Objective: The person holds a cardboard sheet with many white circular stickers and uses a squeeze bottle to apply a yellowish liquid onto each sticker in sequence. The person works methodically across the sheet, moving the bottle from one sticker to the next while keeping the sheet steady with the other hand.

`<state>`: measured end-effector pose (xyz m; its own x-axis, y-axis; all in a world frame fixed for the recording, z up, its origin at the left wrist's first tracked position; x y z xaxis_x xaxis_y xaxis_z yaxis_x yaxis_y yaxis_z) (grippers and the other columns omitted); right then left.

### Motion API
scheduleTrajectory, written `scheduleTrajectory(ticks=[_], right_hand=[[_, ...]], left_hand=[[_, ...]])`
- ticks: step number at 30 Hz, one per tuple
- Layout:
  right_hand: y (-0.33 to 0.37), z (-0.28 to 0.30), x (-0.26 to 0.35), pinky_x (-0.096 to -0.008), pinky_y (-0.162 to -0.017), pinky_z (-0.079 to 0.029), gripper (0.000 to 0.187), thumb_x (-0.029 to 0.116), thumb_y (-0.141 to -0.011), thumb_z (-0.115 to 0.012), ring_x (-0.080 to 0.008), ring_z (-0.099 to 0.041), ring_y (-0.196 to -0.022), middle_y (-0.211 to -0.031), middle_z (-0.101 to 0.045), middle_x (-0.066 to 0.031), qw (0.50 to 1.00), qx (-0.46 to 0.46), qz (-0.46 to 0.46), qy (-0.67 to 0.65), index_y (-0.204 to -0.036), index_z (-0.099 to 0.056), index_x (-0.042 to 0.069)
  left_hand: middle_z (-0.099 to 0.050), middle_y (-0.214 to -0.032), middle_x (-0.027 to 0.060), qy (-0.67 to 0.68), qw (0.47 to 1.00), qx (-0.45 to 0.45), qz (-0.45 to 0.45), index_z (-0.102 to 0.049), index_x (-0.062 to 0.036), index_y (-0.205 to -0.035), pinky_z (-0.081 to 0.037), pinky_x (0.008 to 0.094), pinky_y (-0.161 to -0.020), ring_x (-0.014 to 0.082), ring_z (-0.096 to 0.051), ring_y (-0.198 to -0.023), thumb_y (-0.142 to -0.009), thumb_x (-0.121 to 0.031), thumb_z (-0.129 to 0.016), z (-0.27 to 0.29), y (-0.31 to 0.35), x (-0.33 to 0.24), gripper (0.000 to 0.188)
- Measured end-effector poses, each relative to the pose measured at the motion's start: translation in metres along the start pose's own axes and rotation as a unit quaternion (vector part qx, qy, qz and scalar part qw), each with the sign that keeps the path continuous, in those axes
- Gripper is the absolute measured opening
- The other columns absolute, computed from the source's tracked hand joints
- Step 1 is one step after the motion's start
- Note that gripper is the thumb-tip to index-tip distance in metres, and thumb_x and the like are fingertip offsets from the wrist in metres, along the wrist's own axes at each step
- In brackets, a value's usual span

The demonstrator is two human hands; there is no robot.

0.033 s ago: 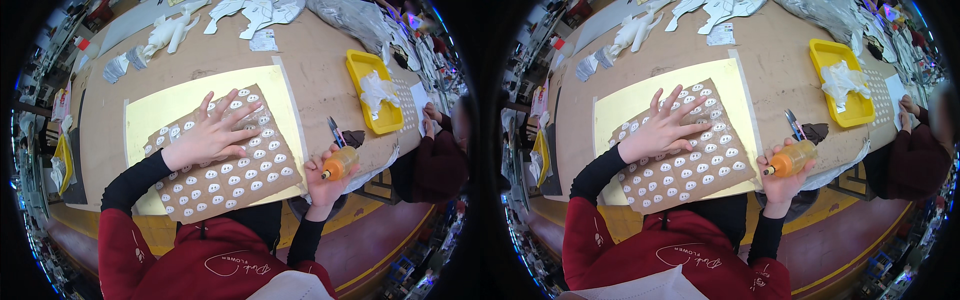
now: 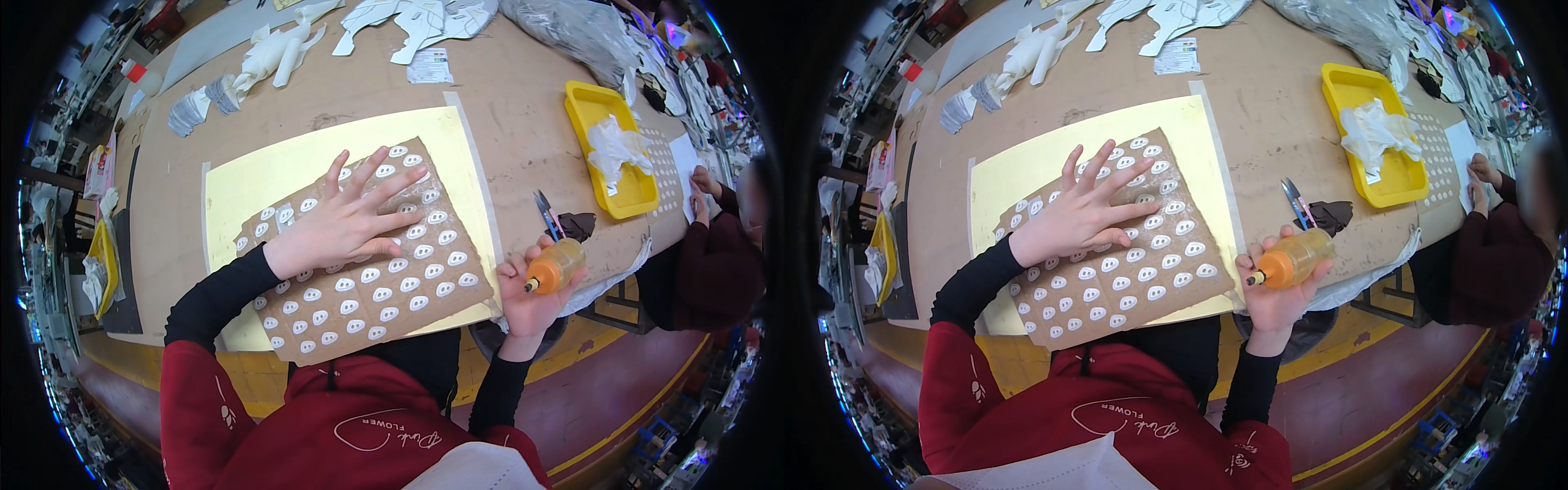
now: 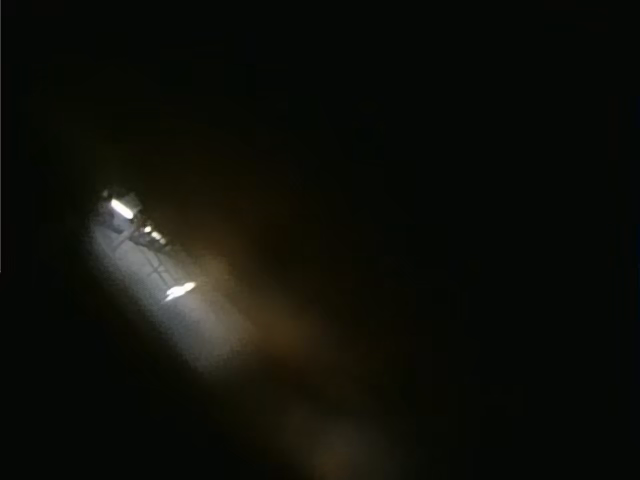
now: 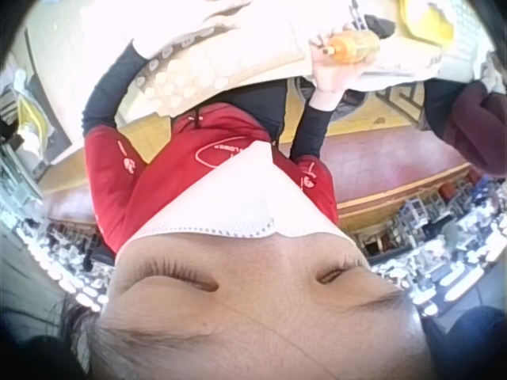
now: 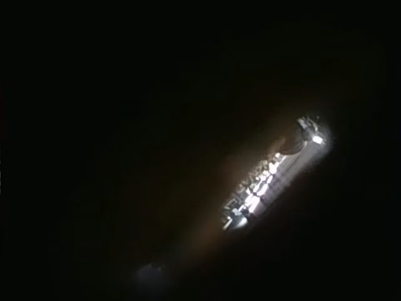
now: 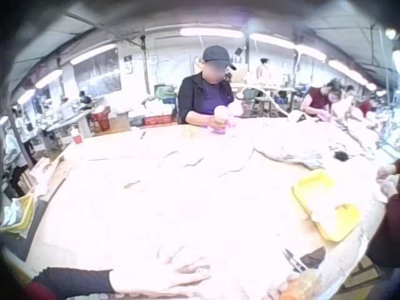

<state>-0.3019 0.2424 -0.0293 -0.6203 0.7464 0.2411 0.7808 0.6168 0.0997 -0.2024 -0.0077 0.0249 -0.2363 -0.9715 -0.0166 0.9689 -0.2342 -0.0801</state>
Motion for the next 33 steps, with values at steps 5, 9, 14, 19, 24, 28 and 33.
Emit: scheduleTrajectory(ticks=[5, 9, 14, 19, 24, 28, 33], right_hand=[[0.0, -0.001, 0.0, -0.0317, -0.07, -0.034, 0.065, 0.063, -0.073, -0.061, -0.0165, -0.041, -0.074, -0.089, -0.054, -0.0049, 1.0, -0.015, 0.001, 0.002, -0.111, -0.045, 0.012], [-0.001, 0.0, 0.001, -0.0316, -0.07, -0.034, 0.066, 0.063, -0.073, -0.061, -0.0164, -0.041, -0.074, -0.089, -0.054, -0.0049, 1.0, -0.022, 0.005, 0.002, -0.111, -0.045, 0.012], [-0.002, -0.003, 0.002, -0.0313, -0.07, -0.032, 0.064, 0.062, -0.074, -0.059, -0.0159, -0.039, -0.072, -0.088, -0.053, -0.0045, 0.999, -0.031, 0.01, 0.009, -0.111, -0.046, 0.012], [0.001, 0.0, -0.003, -0.0307, -0.069, -0.03, 0.063, 0.061, -0.077, -0.057, -0.0155, -0.038, -0.071, -0.087, -0.052, -0.0047, 0.999, -0.033, 0.022, 0.012, -0.111, -0.046, 0.01], [0.002, -0.004, -0.001, -0.0324, -0.072, -0.033, 0.059, 0.057, -0.081, -0.054, -0.0165, -0.042, -0.074, -0.093, -0.054, -0.0059, 0.998, -0.018, 0.049, 0.024, -0.114, -0.046, 0.01], [0.021, 0.0, 0.003, -0.0371, -0.086, -0.036, 0.054, 0.052, -0.085, -0.053, -0.0174, -0.05, -0.08, -0.101, -0.056, -0.0057, 0.989, -0.1, 0.093, 0.063, -0.117, -0.047, 0.009], [0.059, -0.013, 0.008, -0.0516, -0.098, -0.034, 0.053, 0.048, -0.086, -0.054, -0.0269, -0.054, -0.097, -0.112, -0.052, -0.0067, 0.963, -0.097, 0.156, 0.2, -0.12, -0.045, 0.008]], left_hand=[[-0.022, -0.147, 0.0018, 0.009, 1.0, 0.006, 0.006, -0.058, -0.0318, -0.117, 0.005, 0.0591, -0.104, 0.036, 0.001, -0.137, -0.086, -0.063, -0.029, -0.002, 0.006, 0.005, 0.053], [-0.022, -0.147, 0.0019, 0.008, 1.0, 0.028, 0.006, -0.06, -0.0311, -0.114, 0.005, 0.0582, -0.105, 0.0371, 0.0, -0.136, -0.086, -0.064, -0.028, 0.005, 0.011, 0.006, 0.054], [-0.019, -0.148, 0.0041, 0.125, 0.991, -0.004, 0.052, -0.059, -0.0267, -0.114, 0.002, 0.0569, -0.106, 0.0359, -0.001, -0.136, -0.088, -0.064, -0.017, 0.019, 0.025, 0.011, 0.062], [-0.028, -0.145, 0.0101, 0.67, 0.709, -0.103, 0.194, -0.054, -0.014, -0.122, -0.005, 0.0487, -0.109, 0.0271, -0.014, -0.136, -0.087, -0.063, 0.003, 0.024, 0.057, 0.028, 0.083], [-0.043, -0.134, 0.0105, 0.806, 0.481, -0.224, 0.262, -0.046, -0.0019, -0.126, -0.023, 0.0361, -0.108, 0.0221, -0.033, -0.128, -0.095, -0.053, -0.01, 0.031, 0.103, 0.039, 0.07], [-0.042, -0.134, 0.0151, 0.305, 0.804, -0.231, 0.454, -0.042, -0.001, -0.129, -0.024, 0.0395, -0.106, 0.029, -0.032, -0.129, -0.096, -0.033, -0.032, 0.022, 0.178, 0.044, 0.047], [-0.04, -0.134, 0.0171, 0.053, 0.811, -0.123, 0.569, -0.041, -0.0012, -0.129, -0.024, 0.0424, -0.106, 0.0356, -0.028, -0.129, -0.09, -0.019, -0.047, -0.007, 0.245, 0.031, 0.043]])
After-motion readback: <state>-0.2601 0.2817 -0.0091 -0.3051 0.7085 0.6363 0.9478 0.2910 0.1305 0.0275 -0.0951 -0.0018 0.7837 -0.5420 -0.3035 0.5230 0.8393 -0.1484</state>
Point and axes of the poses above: each hand's wrist, its own y-axis away from the middle knuckle, its own z-axis out of the back of the hand, x = y × z, the point moved 3 cm from there along -y, towards the middle knuckle
